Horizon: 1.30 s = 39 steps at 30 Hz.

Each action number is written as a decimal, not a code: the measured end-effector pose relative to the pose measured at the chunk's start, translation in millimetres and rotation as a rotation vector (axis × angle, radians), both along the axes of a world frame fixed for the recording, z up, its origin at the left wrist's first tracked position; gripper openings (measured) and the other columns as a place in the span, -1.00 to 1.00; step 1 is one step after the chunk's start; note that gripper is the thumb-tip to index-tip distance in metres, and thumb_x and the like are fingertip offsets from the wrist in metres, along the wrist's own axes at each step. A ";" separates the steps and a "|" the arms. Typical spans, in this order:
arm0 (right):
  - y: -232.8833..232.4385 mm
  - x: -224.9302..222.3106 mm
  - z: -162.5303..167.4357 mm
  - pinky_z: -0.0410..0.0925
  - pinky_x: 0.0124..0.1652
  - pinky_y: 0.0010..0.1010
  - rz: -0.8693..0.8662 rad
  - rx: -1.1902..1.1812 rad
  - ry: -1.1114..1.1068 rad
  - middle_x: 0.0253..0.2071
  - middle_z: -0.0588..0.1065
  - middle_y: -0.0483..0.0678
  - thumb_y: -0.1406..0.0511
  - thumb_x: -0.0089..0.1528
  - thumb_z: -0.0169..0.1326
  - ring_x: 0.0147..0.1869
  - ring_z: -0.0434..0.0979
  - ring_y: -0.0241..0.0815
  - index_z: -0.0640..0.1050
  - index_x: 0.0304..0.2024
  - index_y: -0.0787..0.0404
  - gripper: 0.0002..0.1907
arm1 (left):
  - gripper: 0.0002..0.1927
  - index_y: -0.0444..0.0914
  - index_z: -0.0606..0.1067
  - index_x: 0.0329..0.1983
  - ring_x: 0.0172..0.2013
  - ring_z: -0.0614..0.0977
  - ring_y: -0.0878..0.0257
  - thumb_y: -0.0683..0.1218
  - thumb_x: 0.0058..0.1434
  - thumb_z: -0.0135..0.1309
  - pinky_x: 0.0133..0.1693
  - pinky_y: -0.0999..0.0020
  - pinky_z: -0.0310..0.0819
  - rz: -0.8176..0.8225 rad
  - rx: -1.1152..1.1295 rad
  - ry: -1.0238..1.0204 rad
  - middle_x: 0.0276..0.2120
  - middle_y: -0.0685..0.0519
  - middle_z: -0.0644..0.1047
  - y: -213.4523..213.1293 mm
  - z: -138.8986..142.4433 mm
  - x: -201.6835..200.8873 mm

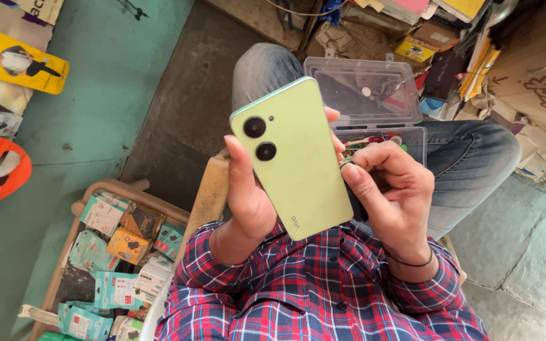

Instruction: The person sits on a chair with a plastic parts box on their lap and repairs a smartphone. They pry off the phone's back cover, set the cover aside, pick a screwdriver from the parts box, and use it to unscrew and work on components inside the open phone body.

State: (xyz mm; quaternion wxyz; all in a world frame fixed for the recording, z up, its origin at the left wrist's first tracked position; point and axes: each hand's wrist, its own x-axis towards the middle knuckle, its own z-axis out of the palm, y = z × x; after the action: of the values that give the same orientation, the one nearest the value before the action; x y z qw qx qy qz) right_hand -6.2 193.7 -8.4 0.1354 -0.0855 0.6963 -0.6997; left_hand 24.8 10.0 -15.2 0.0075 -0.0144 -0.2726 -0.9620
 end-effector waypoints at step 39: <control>-25.2 -12.1 2.2 0.20 -0.26 -0.72 -0.141 -0.086 0.192 -0.28 0.38 -0.20 0.48 0.43 0.16 -0.28 0.32 -0.50 0.48 -0.18 0.34 -0.89 | -0.10 -0.38 0.33 0.35 0.11 0.57 0.13 0.50 0.50 -0.35 0.18 0.22 0.44 0.080 0.110 -0.106 0.13 -0.11 0.52 24.3 -28.2 9.2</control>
State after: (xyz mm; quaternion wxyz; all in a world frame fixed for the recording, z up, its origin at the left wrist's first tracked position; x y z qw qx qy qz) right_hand -18.3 168.5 -6.2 0.0148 -0.1085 0.6798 -0.7251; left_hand 34.0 34.4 -43.4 0.0321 0.0480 -0.2196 -0.9739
